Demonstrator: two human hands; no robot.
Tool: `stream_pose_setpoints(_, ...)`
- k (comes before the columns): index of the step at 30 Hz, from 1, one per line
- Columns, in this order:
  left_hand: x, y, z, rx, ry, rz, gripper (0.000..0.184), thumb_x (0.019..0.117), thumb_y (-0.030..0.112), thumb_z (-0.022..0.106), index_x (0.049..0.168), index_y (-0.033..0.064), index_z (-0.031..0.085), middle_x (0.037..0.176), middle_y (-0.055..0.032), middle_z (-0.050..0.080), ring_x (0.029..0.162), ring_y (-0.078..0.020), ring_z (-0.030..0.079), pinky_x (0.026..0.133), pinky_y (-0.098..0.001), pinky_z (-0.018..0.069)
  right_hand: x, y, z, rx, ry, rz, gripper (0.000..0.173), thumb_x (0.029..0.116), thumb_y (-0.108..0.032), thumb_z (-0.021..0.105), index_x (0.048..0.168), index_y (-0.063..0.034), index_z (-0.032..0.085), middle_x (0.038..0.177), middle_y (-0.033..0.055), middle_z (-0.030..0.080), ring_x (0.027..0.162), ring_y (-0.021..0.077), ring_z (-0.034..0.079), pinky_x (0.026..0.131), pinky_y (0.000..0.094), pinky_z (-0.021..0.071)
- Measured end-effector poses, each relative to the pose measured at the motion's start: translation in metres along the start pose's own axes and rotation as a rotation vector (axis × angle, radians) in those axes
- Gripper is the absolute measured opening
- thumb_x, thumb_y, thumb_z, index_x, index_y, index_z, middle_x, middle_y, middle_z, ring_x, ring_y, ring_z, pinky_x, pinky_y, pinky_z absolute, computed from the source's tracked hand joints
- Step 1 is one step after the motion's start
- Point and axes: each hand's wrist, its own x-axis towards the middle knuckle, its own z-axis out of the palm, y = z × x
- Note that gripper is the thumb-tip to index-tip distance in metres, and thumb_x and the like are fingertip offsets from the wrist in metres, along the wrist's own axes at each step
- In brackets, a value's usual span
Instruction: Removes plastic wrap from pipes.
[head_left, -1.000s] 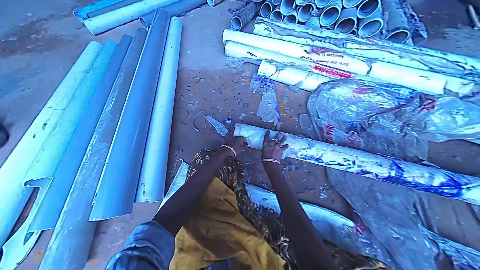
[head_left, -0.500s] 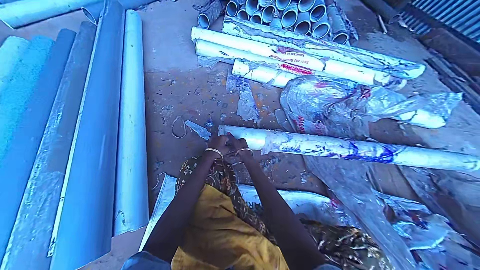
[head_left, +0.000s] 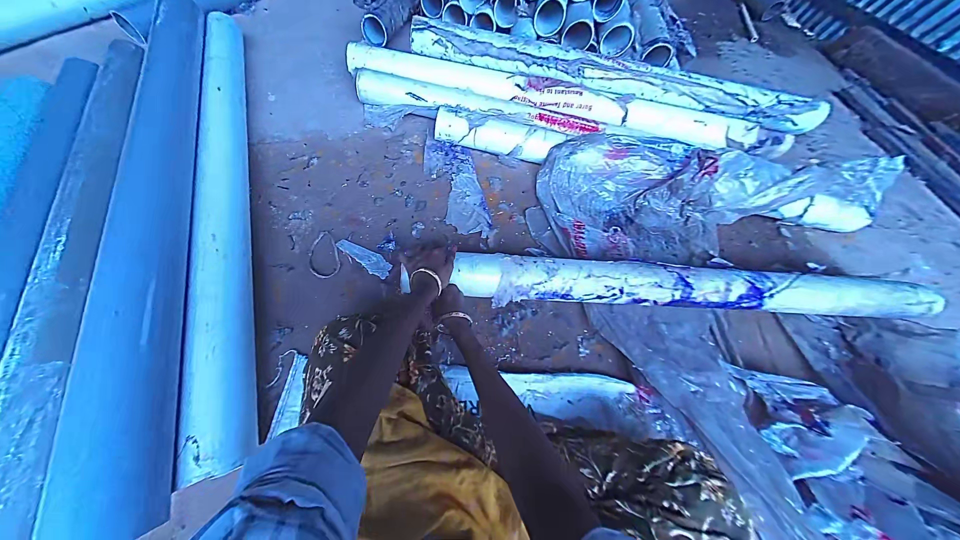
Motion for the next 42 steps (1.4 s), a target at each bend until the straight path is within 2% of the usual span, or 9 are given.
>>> stream_pose_setpoints(4,0.013,-0.005,0.001,0.044,0.019,0.046,0.052,0.1144,0.035,0.025,0.143,0.0057,0.058,0.147,-0.0159,0.057,0.144,-0.0305,0.046,0.124,-0.0507,0.0182,0.003,0.016,-0.004,0.123,0.031,-0.152,0.031,0.1082,-0.014,0.048,0.116,0.0106,0.065,0.116,0.0281,0.067,0.112,0.0353,0.064,0.099,0.0488,0.0463)
stream_pose_setpoints(8,0.055,-0.036,0.041,-0.053,0.295,0.149,0.055,0.1124,0.038,0.034,0.118,-0.0015,0.071,0.117,-0.0238,0.072,0.12,-0.0389,0.065,0.113,-0.0572,0.0356,0.001,0.034,-0.004,0.22,0.069,-0.18,0.038,0.1088,-0.022,0.05,0.105,0.0122,0.066,0.102,0.0265,0.067,0.098,0.0338,0.065,0.092,0.0487,0.0484)
stream_pose_setpoints(13,0.071,-0.023,0.023,-0.016,0.242,0.081,0.062,0.1122,0.041,0.033,0.104,-0.0079,0.07,0.115,-0.0276,0.07,0.121,-0.0415,0.063,0.108,-0.0558,0.0413,-0.009,0.051,-0.018,0.327,0.108,-0.177,0.036,0.108,-0.019,0.052,0.107,0.0146,0.065,0.102,0.0275,0.066,0.097,0.0325,0.064,0.092,0.0467,0.0487)
stream_pose_setpoints(21,0.081,-0.021,0.014,-0.027,0.147,0.04,0.057,0.1112,0.043,0.034,0.115,-0.0008,0.07,0.122,-0.0241,0.069,0.127,-0.0383,0.06,0.114,-0.0556,0.0345,-0.023,0.064,-0.012,0.298,0.234,-0.166,0.04,0.1082,-0.016,0.05,0.082,0.01,0.064,0.071,0.0128,0.057,0.069,0.0195,0.054,0.071,0.0394,0.046)
stream_pose_setpoints(26,0.066,-0.031,0.044,0.043,0.317,0.161,0.055,0.1061,0.051,0.045,0.132,0.0083,0.068,0.131,-0.0175,0.068,0.131,-0.0362,0.058,0.114,-0.0577,0.0346,-0.023,0.085,-0.005,0.26,0.089,-0.085,0.039,0.1098,-0.02,0.048,0.093,0.0099,0.066,0.077,0.014,0.061,0.067,0.0187,0.056,0.07,0.0381,0.0488)
stream_pose_setpoints(31,0.039,-0.033,0.058,0.049,0.302,0.171,0.055,0.1061,0.051,0.046,0.14,0.0119,0.063,0.145,-0.0178,0.058,0.142,-0.0392,0.046,0.118,-0.0639,0.025,-0.03,0.102,-0.01,0.87,0.353,0.056,0.028,0.106,-0.008,0.054,0.124,0.0128,0.057,0.109,0.0247,0.065,0.088,0.0206,0.066,0.079,0.0332,0.0563)
stream_pose_setpoints(33,0.033,-0.031,0.056,0.031,0.216,0.142,0.057,0.1075,0.053,0.042,0.145,0.0125,0.059,0.151,-0.0192,0.052,0.146,-0.0397,0.04,0.12,-0.0647,0.0192,-0.026,0.099,-0.017,0.988,0.497,0.018,0.027,0.1038,-0.005,0.058,0.124,0.0127,0.058,0.114,0.0256,0.064,0.095,0.0227,0.065,0.084,0.0346,0.0546)
stream_pose_setpoints(37,0.011,-0.026,0.046,-0.016,0.084,0.101,0.059,0.107,0.052,0.045,0.15,0.012,0.051,0.159,-0.0176,0.043,0.153,-0.0379,0.028,0.122,-0.0652,0.0089,-0.037,0.085,-0.024,0.892,0.586,-0.053,0.019,0.1019,-0.001,0.059,0.113,0.0142,0.063,0.102,0.025,0.068,0.088,0.022,0.067,0.082,0.0336,0.0562)
stream_pose_setpoints(42,-0.016,-0.021,0.048,-0.073,0.119,0.137,0.05,0.1052,0.037,0.056,0.142,0.0031,0.057,0.146,-0.0237,0.054,0.144,-0.0423,0.042,0.116,-0.0674,0.0226,-0.055,0.09,-0.044,0.773,0.68,-0.111,0.019,0.1027,0.002,0.055,0.113,0.0154,0.064,0.098,0.0253,0.069,0.083,0.0213,0.068,0.08,0.0327,0.0565)
